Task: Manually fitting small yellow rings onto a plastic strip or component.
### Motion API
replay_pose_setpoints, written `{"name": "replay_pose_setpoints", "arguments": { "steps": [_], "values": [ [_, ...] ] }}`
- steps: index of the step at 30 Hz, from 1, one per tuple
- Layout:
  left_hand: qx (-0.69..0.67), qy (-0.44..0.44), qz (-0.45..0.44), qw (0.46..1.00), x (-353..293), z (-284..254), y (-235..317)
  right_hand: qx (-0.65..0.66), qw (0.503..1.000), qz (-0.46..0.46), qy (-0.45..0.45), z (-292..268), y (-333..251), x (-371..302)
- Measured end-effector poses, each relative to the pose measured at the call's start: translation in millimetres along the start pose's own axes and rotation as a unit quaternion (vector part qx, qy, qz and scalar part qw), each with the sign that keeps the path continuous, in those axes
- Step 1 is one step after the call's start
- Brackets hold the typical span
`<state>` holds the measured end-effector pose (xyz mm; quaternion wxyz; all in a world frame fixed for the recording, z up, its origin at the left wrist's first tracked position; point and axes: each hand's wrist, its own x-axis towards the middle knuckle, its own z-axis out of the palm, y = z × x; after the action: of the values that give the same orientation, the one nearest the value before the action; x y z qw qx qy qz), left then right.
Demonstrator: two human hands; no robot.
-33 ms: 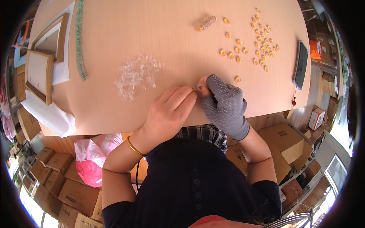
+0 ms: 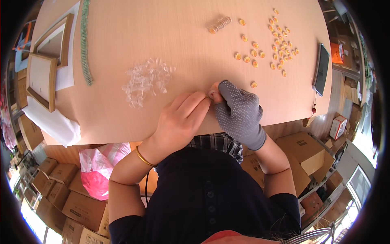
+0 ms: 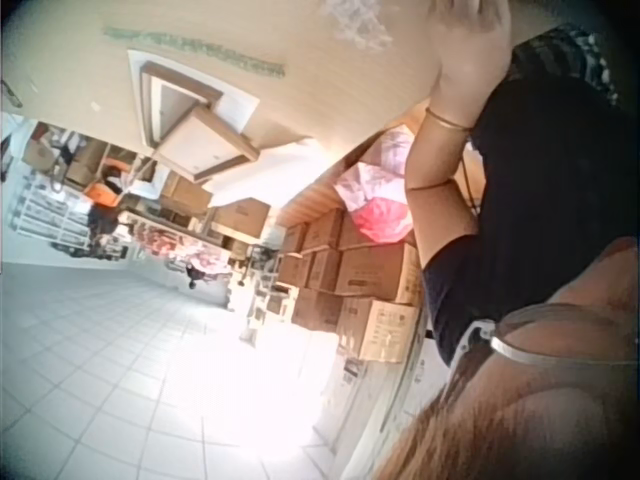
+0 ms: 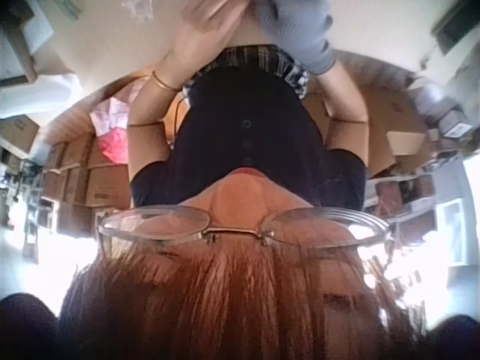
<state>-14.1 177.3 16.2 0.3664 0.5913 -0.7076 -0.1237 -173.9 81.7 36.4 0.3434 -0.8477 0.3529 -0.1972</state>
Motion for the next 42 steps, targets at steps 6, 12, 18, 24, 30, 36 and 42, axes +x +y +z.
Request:
{"name": "replay_pose_setpoints", "arguments": {
  "steps": [6, 12, 18, 24, 30, 36, 42],
  "values": [
    [0.002, -0.004, -0.003, 1.0, -1.1, -0.4, -0.7, 0.044, 0.999, 0.007, 0.023, -0.3, 0.2, -2.2],
    [0.004, -0.003, 0.0, 1.0, 0.3, -0.8, -0.7, 0.031, 0.999, -0.012, 0.025, 0.1, 2.7, -1.9],
    [-0.009, 0.003, -0.006, 1.0, 1.8, -2.2, 0.5, 0.016, 1.0, 0.006, -0.006, -3.7, 1.9, -3.0],
    [-0.006, 0.004, -0.005, 1.0, 0.4, -0.8, -0.2, 0.035, 0.999, 0.031, 0.005, -4.3, -3.4, -1.3],
    [-0.016, 0.015, -0.007, 1.0, 1.0, 0.9, -0.1, 0.014, 1.0, 0.009, -0.006, -4.4, -0.6, -0.9],
    [0.0, -0.008, 0.007, 1.0, -1.1, -0.2, -0.9, -0.001, 1.0, 0.016, -0.018, -6.9, -7.1, 1.7],
    [0.003, -0.001, 0.008, 1.0, -2.4, 2.3, -2.2, -0.005, 0.999, 0.001, -0.041, -3.5, -0.8, -1.2]
  ]
}}
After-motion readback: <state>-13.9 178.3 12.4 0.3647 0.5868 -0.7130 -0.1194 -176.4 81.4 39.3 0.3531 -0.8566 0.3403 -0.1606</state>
